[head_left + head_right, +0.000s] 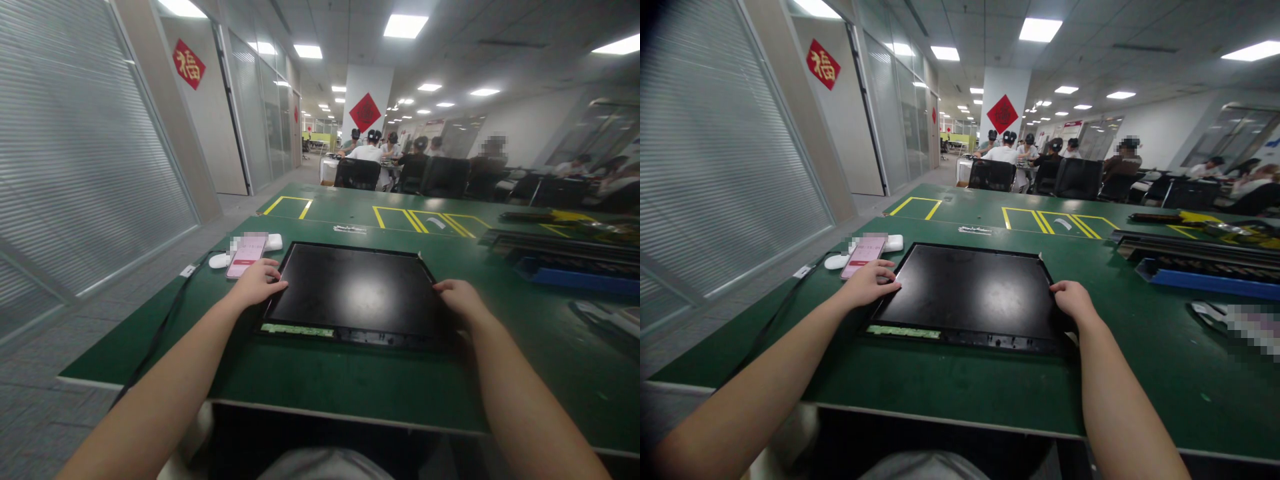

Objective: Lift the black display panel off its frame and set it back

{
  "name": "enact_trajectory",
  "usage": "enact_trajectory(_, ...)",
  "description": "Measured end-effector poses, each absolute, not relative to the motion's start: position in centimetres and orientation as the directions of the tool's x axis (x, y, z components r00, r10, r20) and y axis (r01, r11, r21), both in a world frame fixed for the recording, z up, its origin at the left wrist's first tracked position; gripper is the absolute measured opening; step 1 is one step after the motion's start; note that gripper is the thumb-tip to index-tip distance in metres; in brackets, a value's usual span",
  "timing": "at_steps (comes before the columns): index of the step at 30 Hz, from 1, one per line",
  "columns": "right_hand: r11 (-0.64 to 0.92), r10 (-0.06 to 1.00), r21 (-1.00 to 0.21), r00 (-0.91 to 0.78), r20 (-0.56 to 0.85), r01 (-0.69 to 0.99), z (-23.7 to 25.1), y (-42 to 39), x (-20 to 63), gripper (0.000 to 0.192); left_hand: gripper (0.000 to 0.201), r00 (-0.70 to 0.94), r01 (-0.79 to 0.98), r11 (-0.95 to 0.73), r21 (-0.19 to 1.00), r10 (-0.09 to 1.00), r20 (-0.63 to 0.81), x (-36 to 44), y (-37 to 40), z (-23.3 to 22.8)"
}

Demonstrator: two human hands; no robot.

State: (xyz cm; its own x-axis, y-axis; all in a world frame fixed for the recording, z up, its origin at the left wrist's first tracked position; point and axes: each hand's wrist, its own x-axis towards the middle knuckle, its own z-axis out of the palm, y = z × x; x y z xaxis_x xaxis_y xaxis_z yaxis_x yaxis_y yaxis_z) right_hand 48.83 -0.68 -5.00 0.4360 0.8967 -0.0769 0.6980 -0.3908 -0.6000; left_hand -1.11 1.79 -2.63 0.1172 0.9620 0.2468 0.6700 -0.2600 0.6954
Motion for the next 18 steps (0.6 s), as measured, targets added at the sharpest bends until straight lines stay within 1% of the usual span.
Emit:
enact_trajectory(4, -0.394, 0.896, -0.598, 0.436, -0.082, 0.698, -4.8, -0.8, 48.7, 0.035, 0.028, 0.093, 0.656, -0.226, 0.720, 0.971, 0.220, -1.1, 1.9, -2.6)
enact_trajectory(10, -0.369, 0.902, -0.642, 0.426, -0.073, 0.672, -5.6, -0.7, 49.1, 0.034, 0.030, 0.099, 0.634, -0.207, 0.745, 0.977, 0.187, -1.3, 2.2, -2.9)
enact_trajectory(14, -0.344, 0.905, -0.653, 0.423, -0.039, 0.675, -6.0, -0.4, 49.4, 0.033, 0.035, 0.125, 0.673, -0.215, 0.708, 0.976, 0.178, -1.5, 2.3, -3.0)
enact_trajectory(18, -0.345, 0.906, -0.651, 0.422, -0.042, 0.676, -6.2, -0.3, 49.6, 0.030, 0.037, 0.134, 0.730, -0.227, 0.645, 0.972, 0.191, -1.6, 2.2, -2.8)
